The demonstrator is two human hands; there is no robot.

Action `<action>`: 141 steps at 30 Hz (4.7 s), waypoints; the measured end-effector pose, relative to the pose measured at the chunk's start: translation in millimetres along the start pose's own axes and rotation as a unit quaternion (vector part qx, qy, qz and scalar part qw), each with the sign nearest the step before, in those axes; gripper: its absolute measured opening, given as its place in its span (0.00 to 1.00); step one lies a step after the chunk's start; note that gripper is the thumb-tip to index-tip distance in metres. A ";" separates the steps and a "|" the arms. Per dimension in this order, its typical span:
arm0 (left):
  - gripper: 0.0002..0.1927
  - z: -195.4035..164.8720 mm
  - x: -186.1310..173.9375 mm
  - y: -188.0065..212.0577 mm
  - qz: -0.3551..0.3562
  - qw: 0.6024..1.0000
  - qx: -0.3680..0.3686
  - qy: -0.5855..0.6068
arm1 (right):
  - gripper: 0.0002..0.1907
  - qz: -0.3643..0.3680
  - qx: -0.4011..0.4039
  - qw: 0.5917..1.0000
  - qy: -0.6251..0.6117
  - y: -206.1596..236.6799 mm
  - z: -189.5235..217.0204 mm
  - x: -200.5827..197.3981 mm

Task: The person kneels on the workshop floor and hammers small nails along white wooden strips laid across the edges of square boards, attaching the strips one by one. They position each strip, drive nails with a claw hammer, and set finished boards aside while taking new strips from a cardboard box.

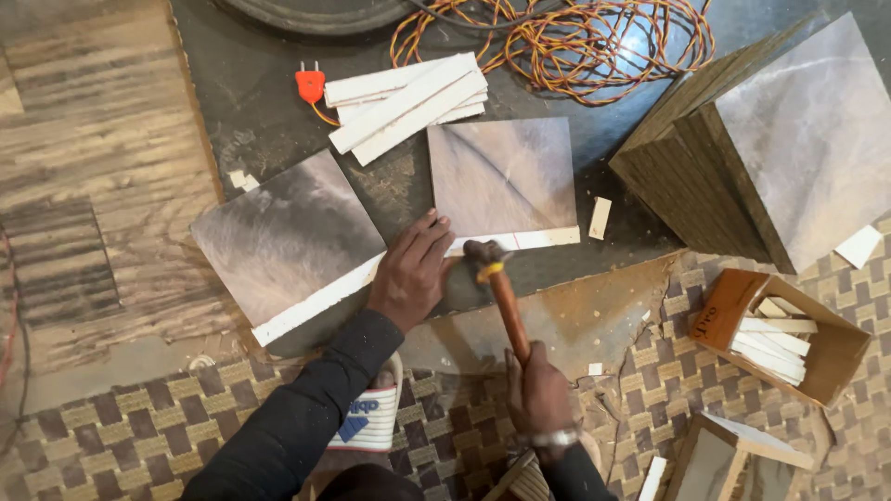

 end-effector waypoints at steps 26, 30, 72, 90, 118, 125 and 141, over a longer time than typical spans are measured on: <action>0.17 9.0 -0.5 -1.1 0.015 1.000 -0.001 -0.016 | 0.11 -0.041 -0.001 0.999 0.022 -3.7 -15.8 8.8; 0.18 7.9 -1.8 -0.6 0.019 1.000 0.003 -0.021 | 0.10 -0.218 -0.093 0.971 -0.015 20.2 -9.7 -0.2; 0.17 15.8 -2.2 -4.1 0.003 0.999 -0.054 0.002 | 0.12 -0.029 -0.011 0.999 -0.034 8.9 41.7 -17.4; 0.15 19.4 2.4 -3.3 -0.011 0.999 -0.039 0.016 | 0.11 0.003 0.111 0.993 -0.032 0.0 21.7 -4.4; 0.16 22.7 16.5 -0.5 0.023 0.998 -0.051 0.000 | 0.10 -0.071 -0.030 0.995 -0.068 5.4 27.5 -11.6; 0.16 14.8 -5.2 -8.6 0.001 0.996 -0.054 0.074 | 0.10 -0.048 0.008 0.996 -0.071 1.7 12.6 -1.5; 0.05 6.8 4.2 -6.5 0.011 0.999 -0.028 -0.025 | 0.13 -0.020 0.045 0.999 -0.008 0.3 16.4 2.5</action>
Point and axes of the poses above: each hand's wrist, its own y-axis away from the middle knuckle, its own x-axis out of the palm, z = x × y, the point moved 3 cm from there along -y, towards the middle knuckle, and after that the axes turned 10 degrees about z, right-handed, at the moved point
